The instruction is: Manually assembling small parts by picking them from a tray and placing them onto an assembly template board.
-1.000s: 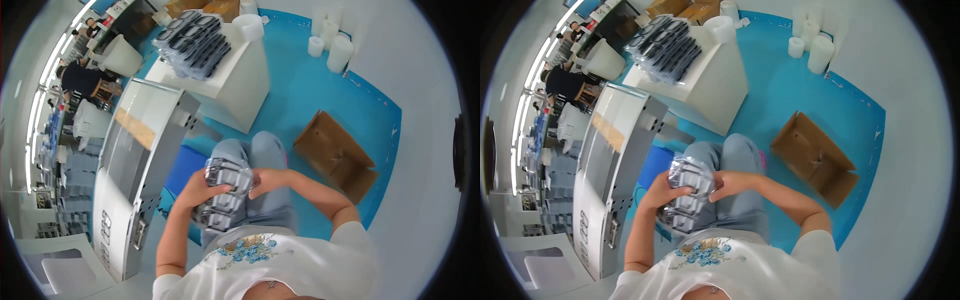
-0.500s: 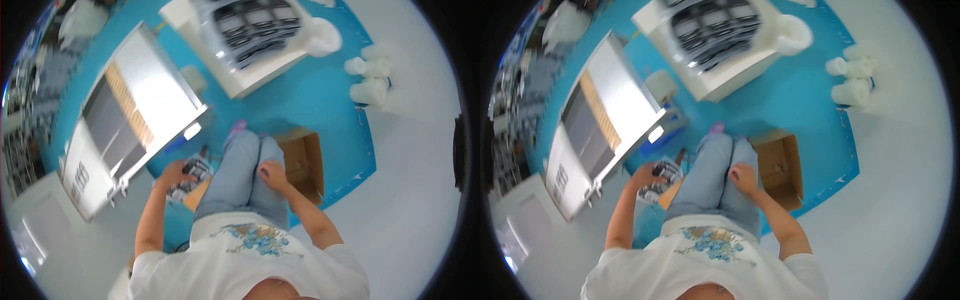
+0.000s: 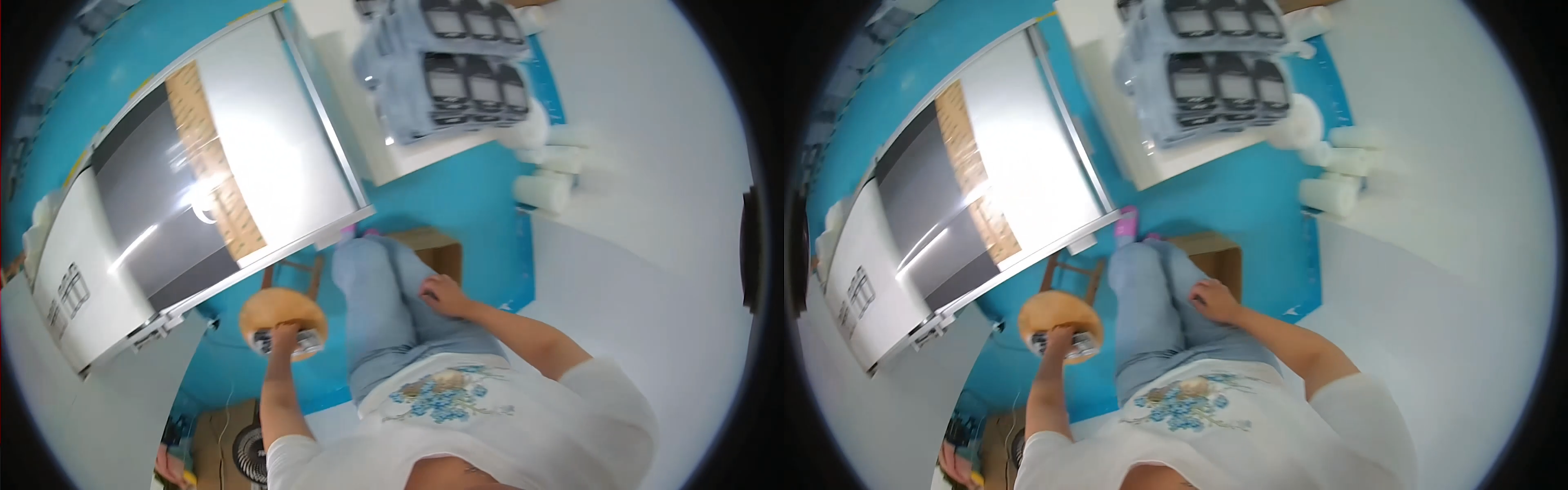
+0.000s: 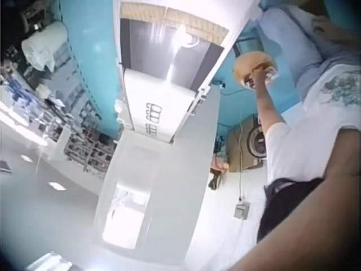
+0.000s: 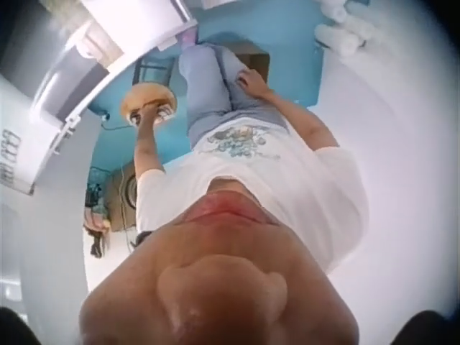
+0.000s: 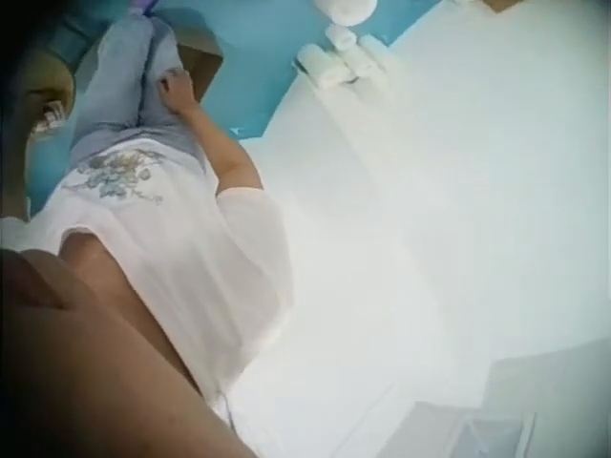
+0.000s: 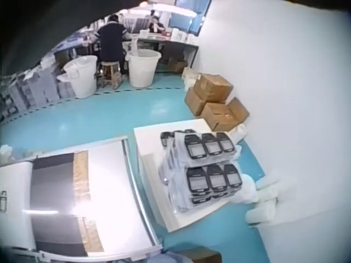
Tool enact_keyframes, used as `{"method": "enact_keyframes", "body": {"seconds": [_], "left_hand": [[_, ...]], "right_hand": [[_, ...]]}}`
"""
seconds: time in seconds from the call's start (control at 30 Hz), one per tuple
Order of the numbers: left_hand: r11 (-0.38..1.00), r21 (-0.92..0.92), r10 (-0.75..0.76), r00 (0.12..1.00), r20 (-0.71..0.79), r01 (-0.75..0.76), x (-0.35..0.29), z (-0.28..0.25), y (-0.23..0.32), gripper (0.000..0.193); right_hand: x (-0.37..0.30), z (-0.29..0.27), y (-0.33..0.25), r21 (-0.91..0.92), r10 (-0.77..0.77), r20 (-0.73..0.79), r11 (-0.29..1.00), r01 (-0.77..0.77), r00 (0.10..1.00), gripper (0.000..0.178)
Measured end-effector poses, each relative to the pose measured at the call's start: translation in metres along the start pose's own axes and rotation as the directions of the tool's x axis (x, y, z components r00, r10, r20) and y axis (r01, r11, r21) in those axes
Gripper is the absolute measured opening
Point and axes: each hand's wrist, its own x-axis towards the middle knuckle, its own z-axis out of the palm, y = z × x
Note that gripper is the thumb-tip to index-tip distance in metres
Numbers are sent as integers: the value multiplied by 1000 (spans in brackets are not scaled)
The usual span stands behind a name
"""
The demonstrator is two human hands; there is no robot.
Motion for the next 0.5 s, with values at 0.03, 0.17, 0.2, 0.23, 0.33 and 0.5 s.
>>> {"method": "enact_keyframes", "body": {"seconds": [0.03,0.17,0.2,0.23,0.33,0.5], "left_hand": [[999,8,-32,999,-37,33,-4,-13,1,52],[961,-23,-261,871,-416,277,-12,-1,-42,39],[965,-15,-242,872,-425,260,-10,-9,-33,39],[948,63,-228,803,-551,312,-8,-17,-23,39],[928,97,-239,777,-582,359,8,-61,25,42],[996,-81,-84,691,-718,36,50,-144,133,32]], "right_hand": [[0,-10,-3,-34,24,-19,999,-25,1000,6],[28,-52,-40,-27,-28,-114,999,25,993,6],[22,-64,-40,-51,40,-99,998,-45,994,6],[18,-75,-38,-53,52,-116,997,-58,992,6],[5,-111,-23,-23,114,-102,993,-117,988,8],[-10,-179,34,-367,3,-45,930,-19,999,9]]}}
